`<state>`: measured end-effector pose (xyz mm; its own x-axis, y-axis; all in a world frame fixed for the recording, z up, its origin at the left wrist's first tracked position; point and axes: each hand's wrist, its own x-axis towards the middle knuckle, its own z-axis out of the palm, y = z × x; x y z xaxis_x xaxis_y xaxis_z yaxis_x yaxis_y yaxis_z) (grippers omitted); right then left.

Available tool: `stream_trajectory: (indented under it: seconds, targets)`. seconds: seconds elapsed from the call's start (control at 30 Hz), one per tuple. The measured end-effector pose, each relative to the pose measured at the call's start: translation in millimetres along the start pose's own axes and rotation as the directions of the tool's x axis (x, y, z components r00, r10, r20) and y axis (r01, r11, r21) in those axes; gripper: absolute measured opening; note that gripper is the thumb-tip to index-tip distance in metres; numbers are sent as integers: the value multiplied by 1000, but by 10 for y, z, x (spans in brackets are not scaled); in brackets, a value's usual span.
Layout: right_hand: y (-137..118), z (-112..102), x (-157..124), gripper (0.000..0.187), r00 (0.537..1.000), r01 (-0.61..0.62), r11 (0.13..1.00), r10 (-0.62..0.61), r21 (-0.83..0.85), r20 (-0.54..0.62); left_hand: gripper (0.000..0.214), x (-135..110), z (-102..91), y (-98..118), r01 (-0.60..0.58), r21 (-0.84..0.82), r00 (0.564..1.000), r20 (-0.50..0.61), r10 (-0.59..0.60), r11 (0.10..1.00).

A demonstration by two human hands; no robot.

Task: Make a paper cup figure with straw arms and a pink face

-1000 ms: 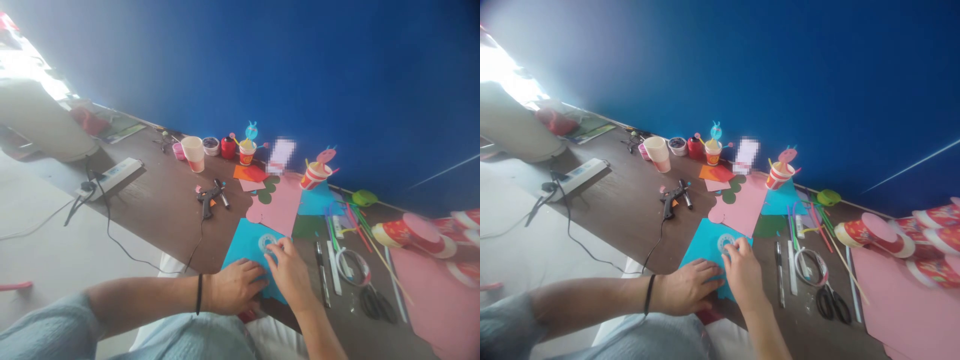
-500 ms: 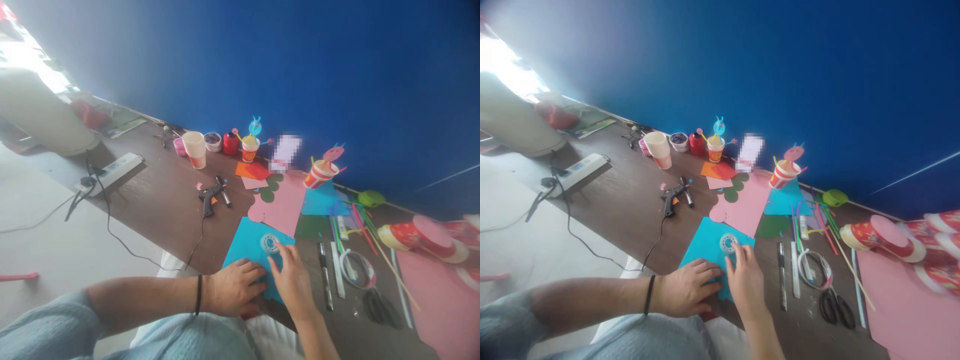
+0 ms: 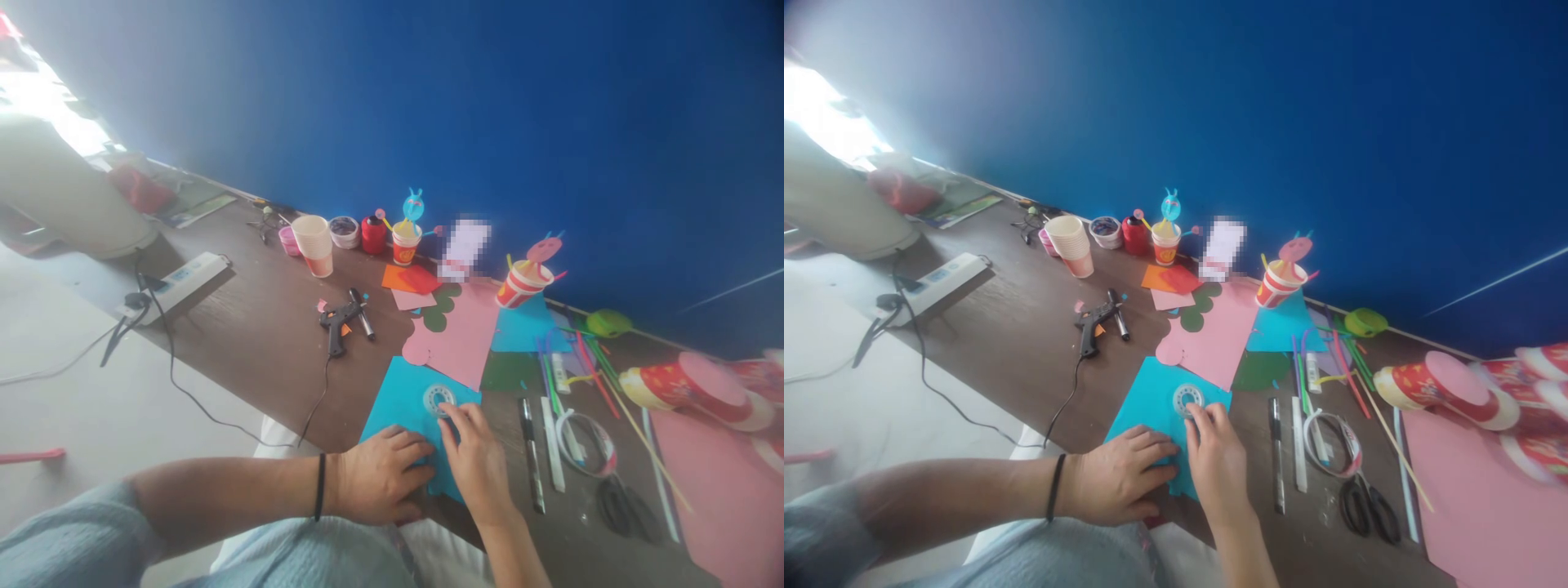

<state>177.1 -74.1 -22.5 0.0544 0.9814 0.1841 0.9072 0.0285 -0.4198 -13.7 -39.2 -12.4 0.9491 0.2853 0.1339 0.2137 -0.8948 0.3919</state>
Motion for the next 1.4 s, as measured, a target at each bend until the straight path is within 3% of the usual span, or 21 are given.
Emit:
stream_trajectory:
  seconds: [0.13, 0.33, 0.43, 0.53, 0.6, 0.67, 0.73, 0.8, 0.9, 1.03, 1.1, 1.23, 1.4]
  targets:
    - [-1, -28, -34, 23, 999, 34, 999, -33, 38, -33, 45, 1, -14, 4, -4, -5, 1000, -11, 4, 1000]
    - [-14, -60, -52, 20, 999, 20, 999, -22, 48, 44, 46, -6, -10, 2, -4, -11, 1000, -8, 4, 1000]
    - [-4, -85, -39, 19, 993, 3, 992, 11, 123, -117, 48, -6, -22, -1, 22, -33, 1000, -12, -22, 999]
    - [75, -122, -45, 20, 949, -48, 977, 110, 208, -295, 54, 37, -69, 14, 78, -40, 997, 7, -78, 996]
    - [161, -132, -75, 22, 916, -111, 957, 203, 266, -347, 60, 93, -90, 31, 106, -7, 994, 32, -106, 994]
    - [244, -116, -128, 26, 898, -198, 923, 306, 331, -316, 55, 153, -77, 44, 100, 45, 993, 51, -102, 994]
    - [297, -76, -191, 30, 895, -262, 883, 373, 389, -245, 37, 197, -33, 43, 57, 92, 997, 51, -62, 994]
    - [315, -25, -249, 34, 897, -278, 861, 391, 425, -205, 20, 215, 16, 25, -12, 122, 999, 39, 7, 993]
    - [312, 42, -301, 36, 889, -287, 834, 415, 471, -193, 13, 214, 51, -24, -126, 158, 992, 45, 120, 979]
    - [321, 95, -310, 37, 853, -326, 782, 485, 531, -191, 15, 225, 25, -80, -203, 168, 978, 86, 191, 965]
    - [327, 110, -301, 38, 841, -328, 769, 503, 548, -202, 21, 253, -1, -99, -156, 156, 986, 76, 145, 975]
    - [312, 112, -276, 38, 831, -305, 779, 499, 547, -246, 58, 352, -66, -166, -61, 178, 997, 63, 51, 982]
    - [285, 96, -258, 35, 833, -281, 795, 480, 538, -274, 60, 528, -95, -339, -73, 232, 995, 83, 55, 970]
